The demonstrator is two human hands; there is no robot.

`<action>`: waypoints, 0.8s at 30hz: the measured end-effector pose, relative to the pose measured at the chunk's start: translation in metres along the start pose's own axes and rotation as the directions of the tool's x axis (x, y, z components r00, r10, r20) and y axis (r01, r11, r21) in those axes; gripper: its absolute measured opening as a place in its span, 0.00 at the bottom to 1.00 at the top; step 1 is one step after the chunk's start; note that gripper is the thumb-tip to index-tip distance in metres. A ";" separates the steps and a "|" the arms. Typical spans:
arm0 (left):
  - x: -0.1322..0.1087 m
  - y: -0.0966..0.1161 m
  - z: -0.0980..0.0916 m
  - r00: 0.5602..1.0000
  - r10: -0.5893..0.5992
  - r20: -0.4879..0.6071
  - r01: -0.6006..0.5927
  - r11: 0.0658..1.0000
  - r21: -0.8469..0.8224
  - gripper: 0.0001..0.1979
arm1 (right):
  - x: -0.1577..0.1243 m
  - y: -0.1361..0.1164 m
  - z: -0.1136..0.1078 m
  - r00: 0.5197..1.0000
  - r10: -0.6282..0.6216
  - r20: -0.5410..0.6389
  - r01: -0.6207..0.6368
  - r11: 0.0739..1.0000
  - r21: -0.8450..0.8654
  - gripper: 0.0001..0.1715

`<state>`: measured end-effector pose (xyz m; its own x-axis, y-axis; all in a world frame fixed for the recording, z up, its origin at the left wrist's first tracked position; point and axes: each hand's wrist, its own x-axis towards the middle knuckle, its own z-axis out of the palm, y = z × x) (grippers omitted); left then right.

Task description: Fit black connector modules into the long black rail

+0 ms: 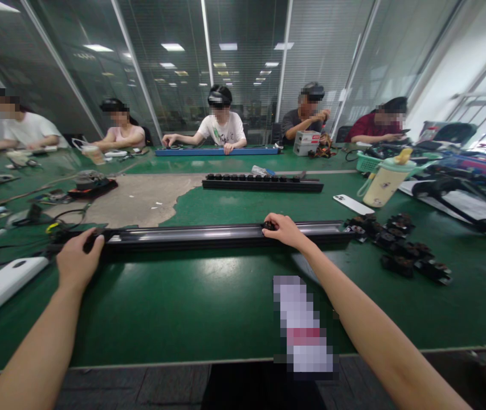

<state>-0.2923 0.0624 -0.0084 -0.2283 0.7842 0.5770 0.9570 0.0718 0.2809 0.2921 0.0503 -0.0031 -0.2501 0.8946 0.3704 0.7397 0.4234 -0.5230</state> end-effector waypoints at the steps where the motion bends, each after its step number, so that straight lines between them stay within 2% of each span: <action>1: 0.000 0.001 0.000 1.000 -0.001 0.002 0.001 1.000 -0.002 0.33 | 0.000 0.000 0.000 1.000 0.001 -0.003 -0.001 1.000 -0.001 0.11; 6: -0.001 0.002 -0.001 1.000 0.000 -0.004 0.000 1.000 -0.005 0.33 | 0.001 0.001 -0.001 1.000 0.003 0.006 -0.003 1.000 -0.012 0.11; 12: 0.000 -0.002 0.001 1.000 0.013 0.000 -0.013 1.000 0.004 0.34 | 0.000 0.004 -0.010 0.996 -0.041 0.083 0.046 0.997 -0.055 0.15; 24: 0.000 -0.002 0.001 1.000 0.022 -0.008 -0.022 1.000 0.007 0.34 | -0.001 0.010 -0.005 0.999 0.025 0.034 -0.026 0.999 0.026 0.17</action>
<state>-0.2941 0.0631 -0.0095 -0.2082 0.7807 0.5891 0.9630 0.0584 0.2630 0.3026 0.0531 -0.0049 -0.2523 0.9094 0.3308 0.7295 0.4033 -0.5525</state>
